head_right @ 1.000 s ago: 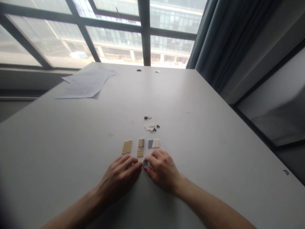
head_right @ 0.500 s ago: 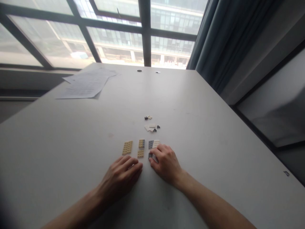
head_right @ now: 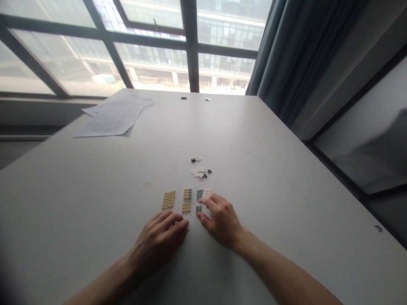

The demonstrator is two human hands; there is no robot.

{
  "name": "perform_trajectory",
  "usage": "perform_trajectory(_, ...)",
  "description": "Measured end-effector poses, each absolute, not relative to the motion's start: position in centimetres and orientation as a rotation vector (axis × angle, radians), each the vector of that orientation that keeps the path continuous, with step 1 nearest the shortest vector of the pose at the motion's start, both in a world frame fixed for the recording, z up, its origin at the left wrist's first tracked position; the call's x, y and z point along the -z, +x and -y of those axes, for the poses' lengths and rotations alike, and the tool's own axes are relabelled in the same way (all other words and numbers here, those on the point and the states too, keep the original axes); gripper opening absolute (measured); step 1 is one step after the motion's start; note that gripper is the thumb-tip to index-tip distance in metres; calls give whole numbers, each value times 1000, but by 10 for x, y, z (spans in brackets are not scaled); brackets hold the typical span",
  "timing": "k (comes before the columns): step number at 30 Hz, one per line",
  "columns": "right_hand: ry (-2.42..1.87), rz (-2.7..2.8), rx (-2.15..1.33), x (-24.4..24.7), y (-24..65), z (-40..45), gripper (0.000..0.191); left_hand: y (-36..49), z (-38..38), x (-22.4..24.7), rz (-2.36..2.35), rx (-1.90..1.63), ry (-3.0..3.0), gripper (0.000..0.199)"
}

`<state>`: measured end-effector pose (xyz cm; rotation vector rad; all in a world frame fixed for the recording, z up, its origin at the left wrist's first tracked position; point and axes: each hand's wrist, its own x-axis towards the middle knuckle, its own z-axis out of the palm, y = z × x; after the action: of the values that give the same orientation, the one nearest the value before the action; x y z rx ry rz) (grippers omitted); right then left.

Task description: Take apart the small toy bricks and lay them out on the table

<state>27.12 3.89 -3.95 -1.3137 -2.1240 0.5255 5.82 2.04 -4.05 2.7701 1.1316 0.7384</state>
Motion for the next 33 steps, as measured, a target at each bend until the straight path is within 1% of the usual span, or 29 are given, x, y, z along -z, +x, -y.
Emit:
perform_trajectory(3, -1306, 2014, -549, 38, 280, -43, 23, 57, -20, 41, -1106, -811, 2741, 9)
perform_trajectory(8, -1464, 1890, -590, 37, 301, -74, 25, 58, -18, 40, -1076, -899, 2714, 12)
perform_trajectory(12, -1506, 1949, -532, 37, 307, -107, 27, 58, -18, 40, -1101, -989, 2659, 16)
perform_trajectory(15, -1490, 2031, -456, 37, 301, -129, 30, 59, -26, 32, -1190, -1043, 2624, 13)
perform_trajectory(17, -1495, 2085, -410, 37, 294, -142, 29, 61, -36, 22, -1289, -987, 2626, 10)
perform_trajectory(20, -1515, 2158, -335, 39, 286, -154, 20, 70, -61, 6, -1443, -818, 2617, 9)
perform_trajectory(23, -1520, 2185, -275, 40, 284, -157, 16, 86, -89, 0, -1565, -693, 2625, 20)
perform_trajectory(25, -1521, 2191, -239, 42, 285, -155, 16, 98, -106, 1, -1598, -620, 2659, 23)
perform_trajectory(30, -1521, 2223, -160, 43, 293, -143, 15, 120, -134, 11, -1639, -567, 2731, 15)
perform_trajectory(33, -1516, 2234, -142, 43, 298, -133, 16, 125, -139, 16, -1641, -578, 2739, 15)
